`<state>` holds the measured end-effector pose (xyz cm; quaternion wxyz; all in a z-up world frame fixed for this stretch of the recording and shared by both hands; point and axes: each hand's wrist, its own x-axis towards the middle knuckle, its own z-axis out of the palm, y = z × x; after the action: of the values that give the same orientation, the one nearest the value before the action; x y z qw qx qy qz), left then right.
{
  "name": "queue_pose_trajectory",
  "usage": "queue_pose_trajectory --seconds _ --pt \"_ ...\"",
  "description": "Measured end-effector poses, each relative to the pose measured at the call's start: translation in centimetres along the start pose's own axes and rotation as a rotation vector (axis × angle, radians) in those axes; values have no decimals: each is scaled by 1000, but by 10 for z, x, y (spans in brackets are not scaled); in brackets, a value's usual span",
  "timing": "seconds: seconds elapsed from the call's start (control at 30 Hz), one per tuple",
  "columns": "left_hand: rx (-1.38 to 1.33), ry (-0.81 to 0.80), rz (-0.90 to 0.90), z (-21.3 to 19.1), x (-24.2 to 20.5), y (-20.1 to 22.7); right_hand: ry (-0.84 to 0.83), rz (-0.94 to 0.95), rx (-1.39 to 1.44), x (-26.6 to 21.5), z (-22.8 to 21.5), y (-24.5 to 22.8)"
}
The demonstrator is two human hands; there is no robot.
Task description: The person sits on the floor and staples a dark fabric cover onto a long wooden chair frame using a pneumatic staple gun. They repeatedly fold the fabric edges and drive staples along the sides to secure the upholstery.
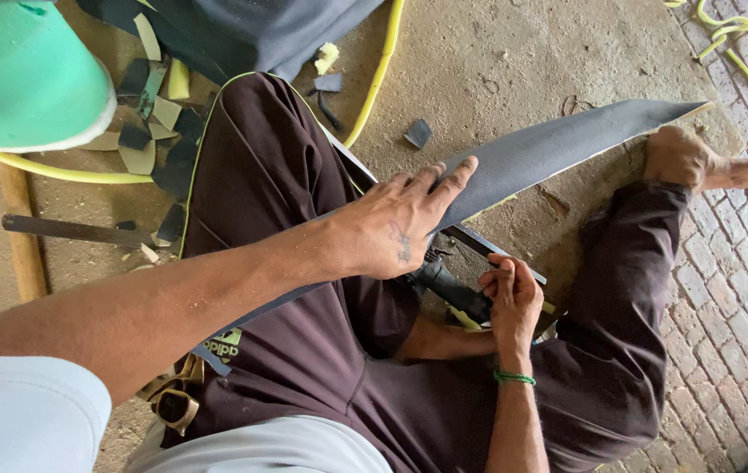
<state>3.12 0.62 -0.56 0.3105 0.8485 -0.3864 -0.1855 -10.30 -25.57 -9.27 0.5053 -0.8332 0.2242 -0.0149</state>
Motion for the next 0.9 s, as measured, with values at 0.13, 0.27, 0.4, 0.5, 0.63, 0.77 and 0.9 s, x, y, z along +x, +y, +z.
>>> queue_pose_trajectory --seconds 0.13,0.27,0.4,0.5,0.63,0.77,0.9 --pt "12 46 50 2 0 -1 -4 -5 13 1 0 1" --pt "7 66 59 5 0 -4 -6 -6 -2 1 -1 1" --pt "-3 67 42 6 1 -4 -5 -3 -19 1 -1 3" --pt "-11 75 40 3 0 -1 -8 15 -1 2 -1 3" --pt "-36 20 -7 -4 -1 2 -19 19 54 1 0 2" --pt "-59 -14 -41 -5 -1 4 -5 20 17 -1 -1 0" --pt "-25 20 1 -4 0 1 -8 3 12 1 -1 3"
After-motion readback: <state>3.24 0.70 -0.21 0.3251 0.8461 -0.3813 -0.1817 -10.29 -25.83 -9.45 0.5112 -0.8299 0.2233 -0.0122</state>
